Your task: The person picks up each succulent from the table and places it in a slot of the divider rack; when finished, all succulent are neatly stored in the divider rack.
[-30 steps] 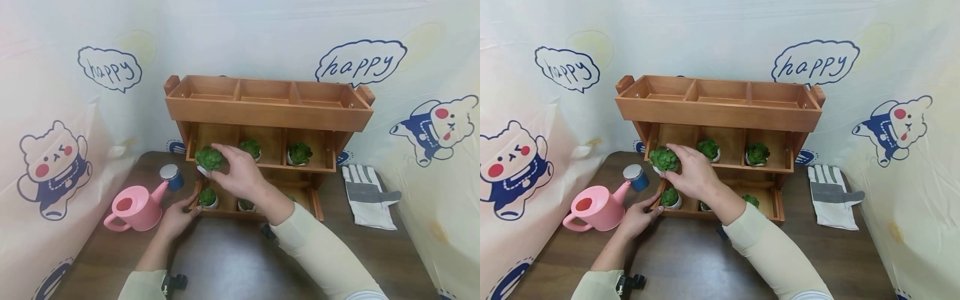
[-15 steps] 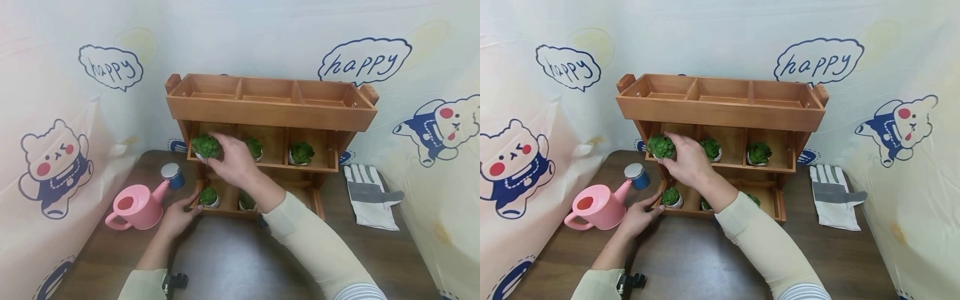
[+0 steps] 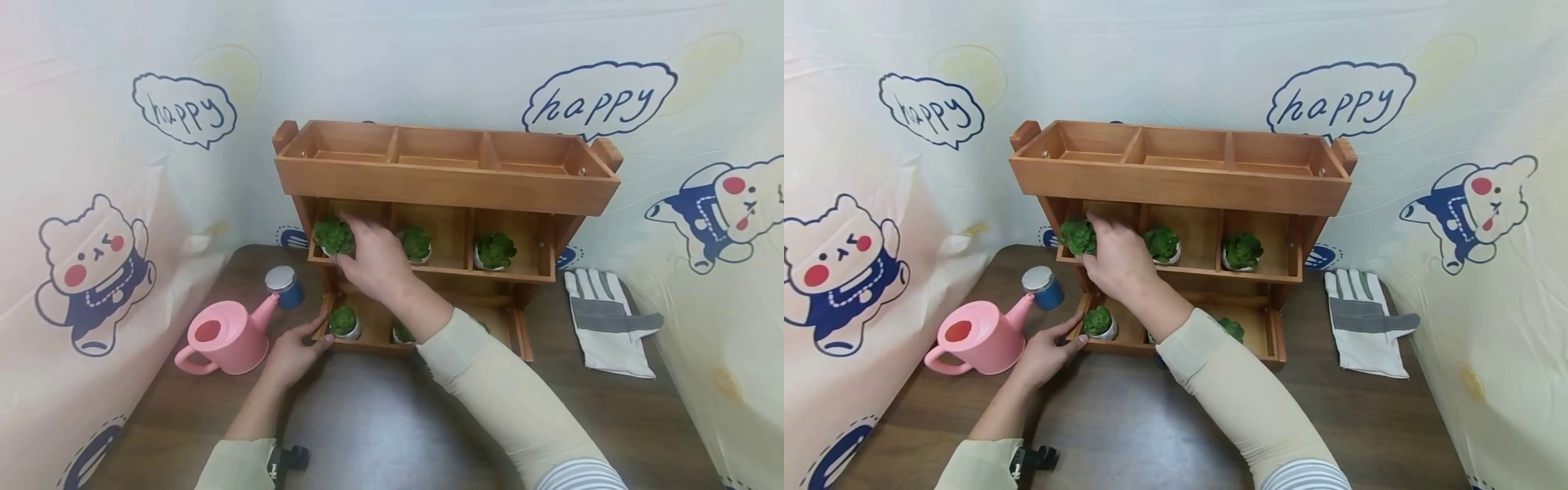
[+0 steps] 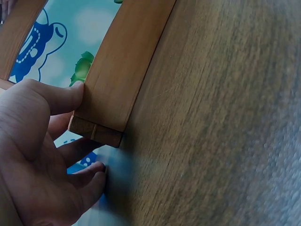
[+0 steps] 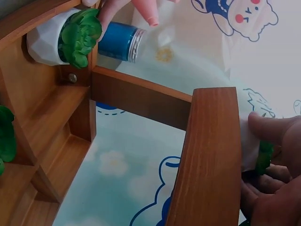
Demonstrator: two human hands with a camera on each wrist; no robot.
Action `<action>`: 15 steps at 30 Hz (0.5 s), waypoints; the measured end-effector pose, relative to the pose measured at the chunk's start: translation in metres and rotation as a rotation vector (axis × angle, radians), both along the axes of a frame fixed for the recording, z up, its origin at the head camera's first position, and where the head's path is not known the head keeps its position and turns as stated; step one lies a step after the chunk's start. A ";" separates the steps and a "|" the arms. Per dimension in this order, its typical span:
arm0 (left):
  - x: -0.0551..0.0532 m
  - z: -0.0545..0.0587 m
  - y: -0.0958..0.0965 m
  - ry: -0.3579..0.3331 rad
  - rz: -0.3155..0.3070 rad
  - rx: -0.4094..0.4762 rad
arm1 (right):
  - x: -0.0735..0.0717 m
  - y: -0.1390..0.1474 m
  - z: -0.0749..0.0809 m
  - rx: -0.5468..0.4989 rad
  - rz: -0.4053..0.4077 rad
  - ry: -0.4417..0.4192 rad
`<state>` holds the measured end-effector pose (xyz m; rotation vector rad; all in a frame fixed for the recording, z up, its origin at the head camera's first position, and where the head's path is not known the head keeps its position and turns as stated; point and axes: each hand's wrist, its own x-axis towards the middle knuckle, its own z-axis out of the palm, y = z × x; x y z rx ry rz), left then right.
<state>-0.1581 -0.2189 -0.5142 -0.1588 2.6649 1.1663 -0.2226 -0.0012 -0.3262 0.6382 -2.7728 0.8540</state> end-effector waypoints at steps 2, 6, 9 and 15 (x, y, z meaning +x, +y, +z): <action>0.000 0.000 0.000 -0.002 0.001 -0.001 | -0.001 -0.002 -0.001 0.022 -0.008 -0.004; 0.001 0.000 0.000 -0.001 0.004 0.004 | -0.005 -0.004 -0.002 0.060 -0.011 -0.025; 0.001 0.000 0.000 -0.002 0.005 0.009 | -0.007 -0.005 -0.002 0.079 0.000 -0.054; 0.001 0.001 0.000 0.002 0.003 -0.001 | -0.003 0.001 0.001 0.057 0.017 -0.099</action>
